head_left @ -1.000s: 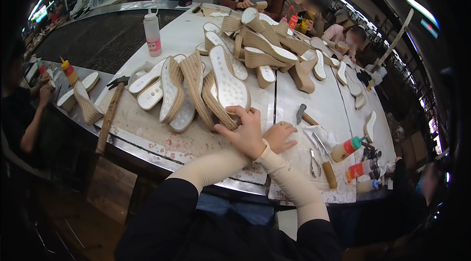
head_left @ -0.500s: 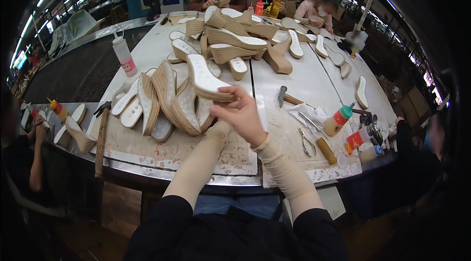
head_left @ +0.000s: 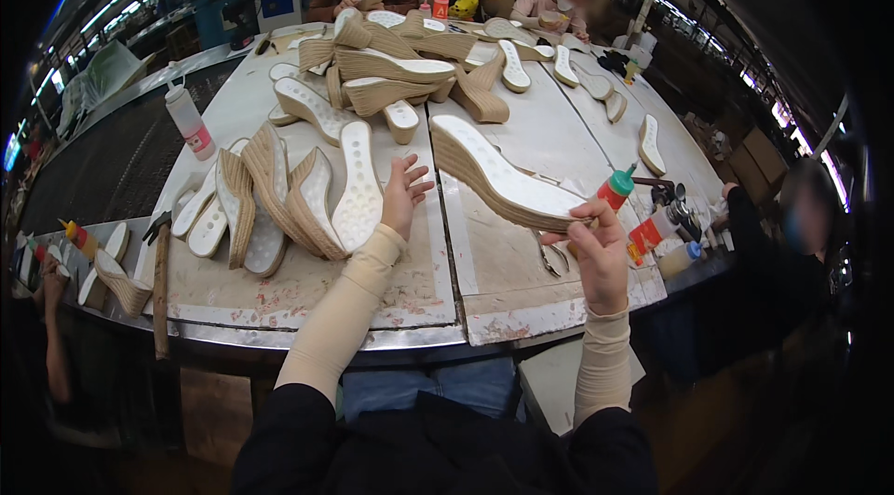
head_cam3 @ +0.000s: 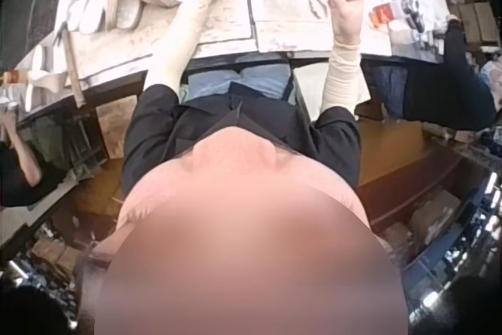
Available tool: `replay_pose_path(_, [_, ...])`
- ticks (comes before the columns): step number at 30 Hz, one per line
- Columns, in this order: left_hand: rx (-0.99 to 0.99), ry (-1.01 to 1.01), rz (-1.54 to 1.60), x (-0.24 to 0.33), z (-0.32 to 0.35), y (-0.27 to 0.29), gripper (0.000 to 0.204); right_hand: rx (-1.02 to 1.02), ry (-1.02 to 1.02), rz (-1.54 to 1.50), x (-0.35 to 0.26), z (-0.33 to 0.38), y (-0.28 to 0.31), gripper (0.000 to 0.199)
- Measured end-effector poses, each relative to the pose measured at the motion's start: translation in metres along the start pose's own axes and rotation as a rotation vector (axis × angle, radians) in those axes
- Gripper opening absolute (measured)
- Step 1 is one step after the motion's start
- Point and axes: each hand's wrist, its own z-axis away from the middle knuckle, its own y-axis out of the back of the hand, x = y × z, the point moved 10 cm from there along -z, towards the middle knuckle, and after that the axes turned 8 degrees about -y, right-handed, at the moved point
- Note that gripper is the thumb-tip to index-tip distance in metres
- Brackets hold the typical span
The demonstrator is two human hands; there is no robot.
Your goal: The person trims the edges of a woven shoe heel using a small knife and a metal tool. They repeatedly scrape and smooth the heel surface, then place the finished piece aside and pick up another heel to continue the process.
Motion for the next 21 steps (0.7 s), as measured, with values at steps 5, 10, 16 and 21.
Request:
replay_pose_path(5, [-0.168, -0.242, -0.023, 0.056, 0.008, -0.02, 0.073, -0.016, -0.114, 0.106, -0.007, 0.016, 0.035, 0.015])
replay_pose_path(10, [-0.59, -0.306, -0.087, 0.076, 0.028, -0.061, 0.064, -0.278, 0.042, 0.682, -0.06, 0.005, -0.008, 0.018])
replay_pose_path(16, [-0.894, -0.063, -0.053, 0.037, 0.074, -0.097, 0.073, -0.703, 0.194, 1.049, -0.078, -0.032, -0.11, 0.021])
replay_pose_path(21, [-0.69, 0.053, -0.122, 0.014, 0.053, -0.072, 0.064, -0.508, 0.238, 0.902, -0.075, -0.063, -0.119, 0.05])
